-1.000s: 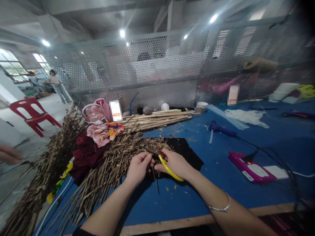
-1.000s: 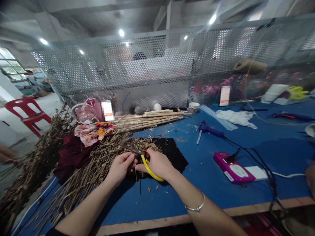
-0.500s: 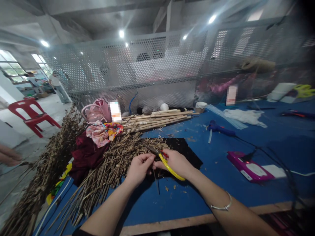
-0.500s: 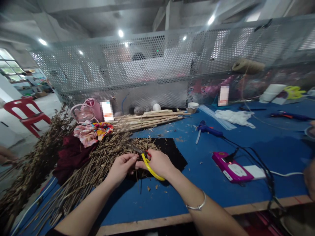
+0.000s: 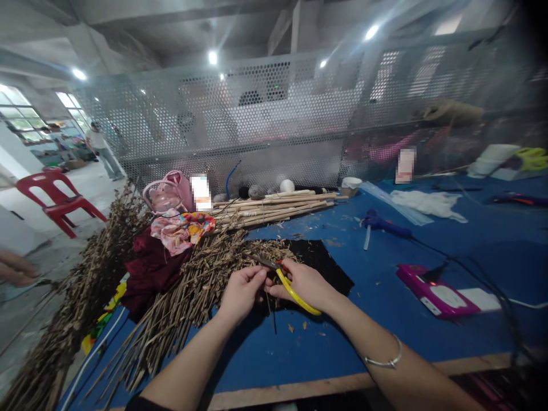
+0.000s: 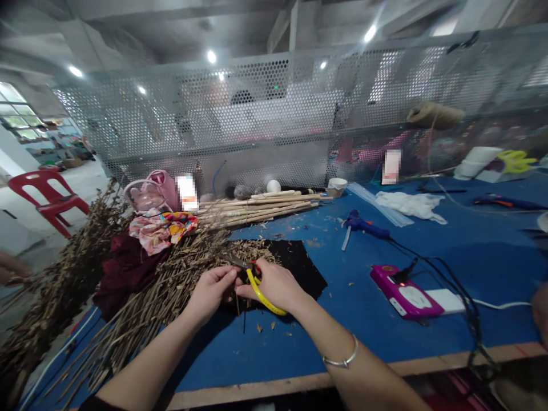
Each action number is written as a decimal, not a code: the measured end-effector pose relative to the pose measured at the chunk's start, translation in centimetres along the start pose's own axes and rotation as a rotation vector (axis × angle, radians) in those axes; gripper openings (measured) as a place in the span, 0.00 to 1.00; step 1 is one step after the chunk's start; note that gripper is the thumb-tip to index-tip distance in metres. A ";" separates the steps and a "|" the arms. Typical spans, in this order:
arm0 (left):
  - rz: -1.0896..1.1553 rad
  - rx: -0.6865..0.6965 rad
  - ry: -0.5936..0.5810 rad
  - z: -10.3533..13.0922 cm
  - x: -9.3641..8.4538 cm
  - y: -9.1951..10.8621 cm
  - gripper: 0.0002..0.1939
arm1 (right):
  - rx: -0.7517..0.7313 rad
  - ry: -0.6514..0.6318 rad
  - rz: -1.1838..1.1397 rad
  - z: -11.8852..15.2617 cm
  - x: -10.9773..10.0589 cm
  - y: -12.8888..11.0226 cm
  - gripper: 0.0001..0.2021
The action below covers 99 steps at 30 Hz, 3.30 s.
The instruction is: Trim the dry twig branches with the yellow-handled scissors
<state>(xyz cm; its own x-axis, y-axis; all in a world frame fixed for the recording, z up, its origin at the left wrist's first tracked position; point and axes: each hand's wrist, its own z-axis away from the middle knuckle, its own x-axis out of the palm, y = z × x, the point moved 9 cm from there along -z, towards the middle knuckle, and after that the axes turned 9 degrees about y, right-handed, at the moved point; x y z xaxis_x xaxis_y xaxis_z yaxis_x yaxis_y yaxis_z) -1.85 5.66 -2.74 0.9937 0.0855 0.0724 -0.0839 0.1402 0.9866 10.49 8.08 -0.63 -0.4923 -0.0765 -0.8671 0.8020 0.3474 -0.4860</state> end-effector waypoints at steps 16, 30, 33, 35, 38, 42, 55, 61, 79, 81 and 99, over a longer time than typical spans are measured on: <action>-0.010 0.030 0.045 0.0 -0.4 0.5 0.19 | 0.015 0.015 0.082 -0.3 -0.2 0.3 0.23; -0.059 0.049 0.005 0.0 0.0 0.6 0.19 | 0.040 -0.005 -0.020 0.0 0.3 0.1 0.26; -0.059 0.056 -0.002 0.0 0.1 0.7 0.18 | 0.034 0.008 -0.016 0.1 0.3 0.1 0.26; -0.048 0.055 0.005 0.0 0.0 0.7 0.18 | 0.034 0.017 0.005 0.0 0.3 0.3 0.25; -0.018 0.029 0.027 0.0 -0.3 0.4 0.20 | 0.054 0.007 0.048 -0.2 0.5 0.6 0.24; -0.002 0.021 0.056 -0.2 -0.6 0.3 0.21 | 0.068 -0.004 0.069 -0.3 0.7 0.7 0.24; -0.066 0.048 0.126 0.0 -1.1 1.0 0.18 | 0.021 0.028 0.015 -0.1 -0.1 -0.1 0.22; -0.119 0.034 0.110 0.2 -0.8 0.7 0.18 | 0.060 0.081 -0.047 -0.3 -0.2 0.5 0.21; -0.122 0.100 0.131 0.4 -0.8 0.9 0.18 | 0.066 0.170 -0.110 0.2 -0.7 -0.4 0.19; -0.105 0.091 0.135 0.4 -0.8 0.9 0.18 | 0.072 0.162 -0.124 0.1 -0.5 -0.3 0.18; -0.061 0.074 0.135 0.3 -0.9 0.5 0.17 | 0.000 0.150 -0.156 0.2 -0.2 -1.1 0.20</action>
<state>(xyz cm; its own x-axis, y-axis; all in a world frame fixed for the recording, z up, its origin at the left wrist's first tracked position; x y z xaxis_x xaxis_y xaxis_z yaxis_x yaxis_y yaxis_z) -2.81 5.34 -2.26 0.9774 0.2115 -0.0034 -0.0131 0.0762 0.9970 9.75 7.50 0.04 -0.6554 0.0101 -0.7552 0.7120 0.3420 -0.6133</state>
